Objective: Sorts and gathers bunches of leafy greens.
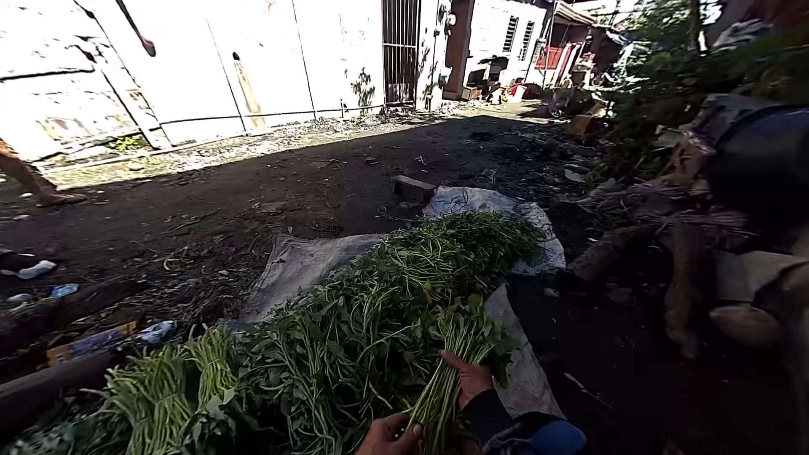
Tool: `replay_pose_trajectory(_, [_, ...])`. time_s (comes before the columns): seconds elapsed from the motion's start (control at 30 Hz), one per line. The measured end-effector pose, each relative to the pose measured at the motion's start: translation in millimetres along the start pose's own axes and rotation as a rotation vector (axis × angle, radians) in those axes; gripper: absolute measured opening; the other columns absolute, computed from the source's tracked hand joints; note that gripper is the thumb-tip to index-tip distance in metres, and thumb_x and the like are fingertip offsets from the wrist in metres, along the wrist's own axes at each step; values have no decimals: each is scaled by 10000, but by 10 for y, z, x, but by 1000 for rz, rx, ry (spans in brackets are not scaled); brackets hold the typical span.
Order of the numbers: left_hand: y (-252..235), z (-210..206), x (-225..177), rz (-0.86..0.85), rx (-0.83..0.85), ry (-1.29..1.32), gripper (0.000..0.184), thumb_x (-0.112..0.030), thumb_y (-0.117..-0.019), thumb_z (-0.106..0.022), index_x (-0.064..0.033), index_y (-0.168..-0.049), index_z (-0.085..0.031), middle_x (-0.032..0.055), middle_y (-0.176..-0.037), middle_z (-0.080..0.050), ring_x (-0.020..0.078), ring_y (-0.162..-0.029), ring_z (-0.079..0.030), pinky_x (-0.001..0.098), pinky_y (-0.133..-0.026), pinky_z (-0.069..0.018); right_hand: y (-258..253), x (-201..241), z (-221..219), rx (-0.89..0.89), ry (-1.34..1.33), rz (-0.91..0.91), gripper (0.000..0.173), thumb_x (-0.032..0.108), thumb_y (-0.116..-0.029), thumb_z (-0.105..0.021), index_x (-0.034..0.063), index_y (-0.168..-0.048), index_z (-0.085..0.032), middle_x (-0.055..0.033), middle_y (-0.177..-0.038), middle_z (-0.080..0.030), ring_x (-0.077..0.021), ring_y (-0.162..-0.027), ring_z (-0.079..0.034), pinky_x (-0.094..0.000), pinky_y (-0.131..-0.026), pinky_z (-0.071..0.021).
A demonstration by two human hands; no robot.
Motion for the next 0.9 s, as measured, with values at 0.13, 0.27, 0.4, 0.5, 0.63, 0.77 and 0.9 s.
replay_pose_trajectory(0.13, [86,-103,114,-12,70,250,725,-479,-1074,-117,30,-1137,-630,53,-828,-738,159,-744,-715,362,-730,-612,-22,157,-54,20,49,26,505,-23,-868,-775,-84,-1297,-517,-193,-927,-721,-257,-787,-729,-398,-734,-628])
replay_pose_trajectory(0.27, [120,-86,169,-51,36,273,357,-258,-1062,-406,9,-1075,-643,-2,-857,-708,88,-793,-687,310,-793,-586,11,168,-160,64,99,2,461,-35,-870,-766,-92,-1263,-532,-195,-894,-721,-253,-749,-728,-376,-700,-625])
replay_pose_trajectory(0.4, [114,-49,324,45,-62,303,94,-67,-909,-562,-71,-861,-642,-60,-634,-594,9,-513,-501,193,-495,-411,-13,252,-167,-19,141,37,511,-12,-836,-809,-84,-1262,-538,-198,-939,-715,-263,-789,-725,-403,-730,-618])
replay_pose_trajectory(0.5, [189,44,492,98,-116,171,138,-73,-840,-565,-119,-717,-607,-88,-583,-570,1,-496,-489,214,-493,-398,-181,228,-55,-115,237,39,595,59,-812,-857,-81,-1302,-551,-213,-1123,-692,-302,-997,-689,-489,-900,-554])
replay_pose_trajectory(0.63, [251,203,390,-117,-156,-109,399,-322,-975,-576,13,-1186,-621,59,-852,-640,123,-726,-593,349,-723,-523,-291,216,-159,-53,312,29,594,107,-814,-869,-85,-1284,-561,-209,-1110,-694,-304,-1005,-682,-501,-905,-550])
replay_pose_trajectory(0.77, [342,272,212,-338,-266,-503,430,-316,-1061,-459,51,-1047,-684,163,-783,-662,272,-707,-656,478,-693,-543,-236,191,-305,-12,329,3,547,108,-815,-866,-74,-1247,-584,-188,-1041,-709,-280,-926,-695,-478,-850,-567])
replay_pose_trajectory(0.9, [339,380,258,-179,-267,-735,393,-282,-1057,-487,34,-1094,-718,219,-1016,-712,364,-937,-711,548,-842,-561,-162,206,-440,9,244,-9,526,89,-825,-850,-60,-1249,-576,-185,-999,-714,-274,-860,-708,-462,-783,-588])
Point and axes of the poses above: each hand's wrist, its own y-axis away from the middle knuckle, its own z-axis out of the back of the hand, x = y × z, the point moved 10 cm from there along -y, towards the middle knuckle
